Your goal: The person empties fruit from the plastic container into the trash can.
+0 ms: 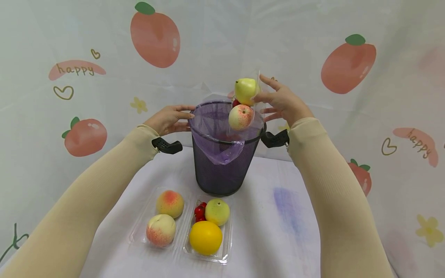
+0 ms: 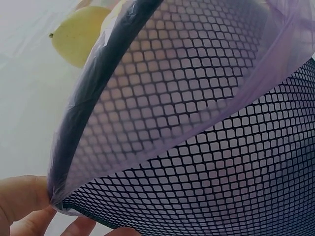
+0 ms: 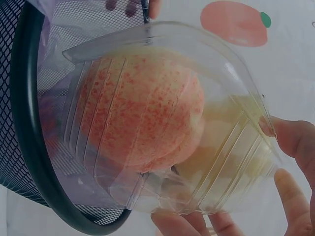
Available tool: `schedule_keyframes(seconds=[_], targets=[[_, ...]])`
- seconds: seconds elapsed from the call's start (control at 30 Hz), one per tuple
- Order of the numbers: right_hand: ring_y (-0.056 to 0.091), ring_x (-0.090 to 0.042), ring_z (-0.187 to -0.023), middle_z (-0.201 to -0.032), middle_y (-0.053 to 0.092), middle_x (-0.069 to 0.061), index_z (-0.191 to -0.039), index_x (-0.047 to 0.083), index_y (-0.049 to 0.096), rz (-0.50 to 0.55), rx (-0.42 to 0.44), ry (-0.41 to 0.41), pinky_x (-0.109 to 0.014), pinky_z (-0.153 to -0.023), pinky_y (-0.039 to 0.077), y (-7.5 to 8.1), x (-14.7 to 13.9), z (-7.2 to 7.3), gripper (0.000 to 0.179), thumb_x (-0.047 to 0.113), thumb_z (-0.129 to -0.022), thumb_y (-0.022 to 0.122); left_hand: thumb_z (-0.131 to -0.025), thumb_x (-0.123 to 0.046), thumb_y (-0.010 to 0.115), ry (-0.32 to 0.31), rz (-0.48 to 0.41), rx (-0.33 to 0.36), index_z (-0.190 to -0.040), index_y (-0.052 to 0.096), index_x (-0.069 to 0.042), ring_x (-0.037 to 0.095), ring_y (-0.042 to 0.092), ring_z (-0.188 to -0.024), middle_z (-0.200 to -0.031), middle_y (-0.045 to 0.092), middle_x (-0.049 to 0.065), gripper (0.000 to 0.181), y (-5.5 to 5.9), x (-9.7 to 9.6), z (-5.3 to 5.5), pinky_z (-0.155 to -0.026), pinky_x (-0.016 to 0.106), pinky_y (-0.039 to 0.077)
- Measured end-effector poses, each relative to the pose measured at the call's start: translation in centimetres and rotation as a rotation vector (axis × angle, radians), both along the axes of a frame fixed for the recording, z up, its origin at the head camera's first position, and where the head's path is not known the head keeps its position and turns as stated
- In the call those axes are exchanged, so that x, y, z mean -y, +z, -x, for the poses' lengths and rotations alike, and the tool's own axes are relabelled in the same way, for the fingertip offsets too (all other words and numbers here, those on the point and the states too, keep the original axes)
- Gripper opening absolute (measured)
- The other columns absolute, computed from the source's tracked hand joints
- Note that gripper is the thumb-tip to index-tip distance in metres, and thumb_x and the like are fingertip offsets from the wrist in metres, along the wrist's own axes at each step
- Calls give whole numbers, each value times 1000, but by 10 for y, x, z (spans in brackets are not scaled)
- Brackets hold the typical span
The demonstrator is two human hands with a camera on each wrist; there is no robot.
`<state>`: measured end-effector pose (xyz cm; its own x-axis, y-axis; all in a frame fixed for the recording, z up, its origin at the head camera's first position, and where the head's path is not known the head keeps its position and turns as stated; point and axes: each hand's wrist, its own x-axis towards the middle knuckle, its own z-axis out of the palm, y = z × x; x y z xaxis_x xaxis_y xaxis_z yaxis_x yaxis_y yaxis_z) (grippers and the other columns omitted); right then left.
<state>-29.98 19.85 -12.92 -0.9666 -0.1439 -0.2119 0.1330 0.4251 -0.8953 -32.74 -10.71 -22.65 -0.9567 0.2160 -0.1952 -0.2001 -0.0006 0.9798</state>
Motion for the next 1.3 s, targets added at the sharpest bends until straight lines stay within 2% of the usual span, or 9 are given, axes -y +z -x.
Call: schedule_keyframes(seconds=[0.2,0.53,0.63,0.73,0.87,1.13,1.3], targets=[[34,-42,-139,-163,-10,1,-146,59,13,-26,-11,8,-43,-95,54,0,1,-1,80,23,-95,63,-97,-5,57,-5,-9,3,-144,46,-13,30,55,-117,-135,47,7,49,1,0,-1,-102,39,50],[36,-41,-137,-163,-11,4,-146,59,14,-39,0,-6,-39,-84,59,-1,3,2,80,21,-95,62,-97,-5,57,7,-3,11,-143,47,-13,30,55,-118,-136,47,7,49,2,0,-3,-102,38,50],[36,-41,-137,-163,-6,2,-146,59,13,-42,0,-7,-39,-85,59,-1,4,2,80,21,-95,62,-97,-5,57,10,3,10,-143,47,-13,30,56,-118,-137,47,8,48,2,0,-3,-101,38,50],[36,-42,-137,-163,-6,2,-146,58,13,-47,-5,-4,-42,-91,56,-1,4,2,80,21,-95,62,-97,-5,58,13,2,8,-143,47,-13,30,56,-118,-135,48,7,48,2,1,-3,-101,38,50],[36,-42,-137,-162,-13,5,-147,58,13,-55,-14,-5,-47,-99,49,-1,5,2,81,20,-95,62,-97,-6,58,10,5,7,-143,47,-13,30,56,-117,-131,49,6,48,2,0,-2,-101,38,51],[36,-42,-137,-162,-14,5,-147,57,12,-72,-19,-6,-45,-96,52,0,6,2,81,20,-95,62,-96,-6,59,18,17,1,-141,49,-13,28,58,-112,-128,50,6,46,1,0,0,-100,38,51],[37,-42,-137,-161,-17,10,-147,57,13,-73,-25,-7,-46,-97,51,1,7,2,81,20,-95,63,-96,-6,59,18,13,1,-141,49,-13,28,58,-112,-127,51,6,46,1,0,-1,-99,37,52]])
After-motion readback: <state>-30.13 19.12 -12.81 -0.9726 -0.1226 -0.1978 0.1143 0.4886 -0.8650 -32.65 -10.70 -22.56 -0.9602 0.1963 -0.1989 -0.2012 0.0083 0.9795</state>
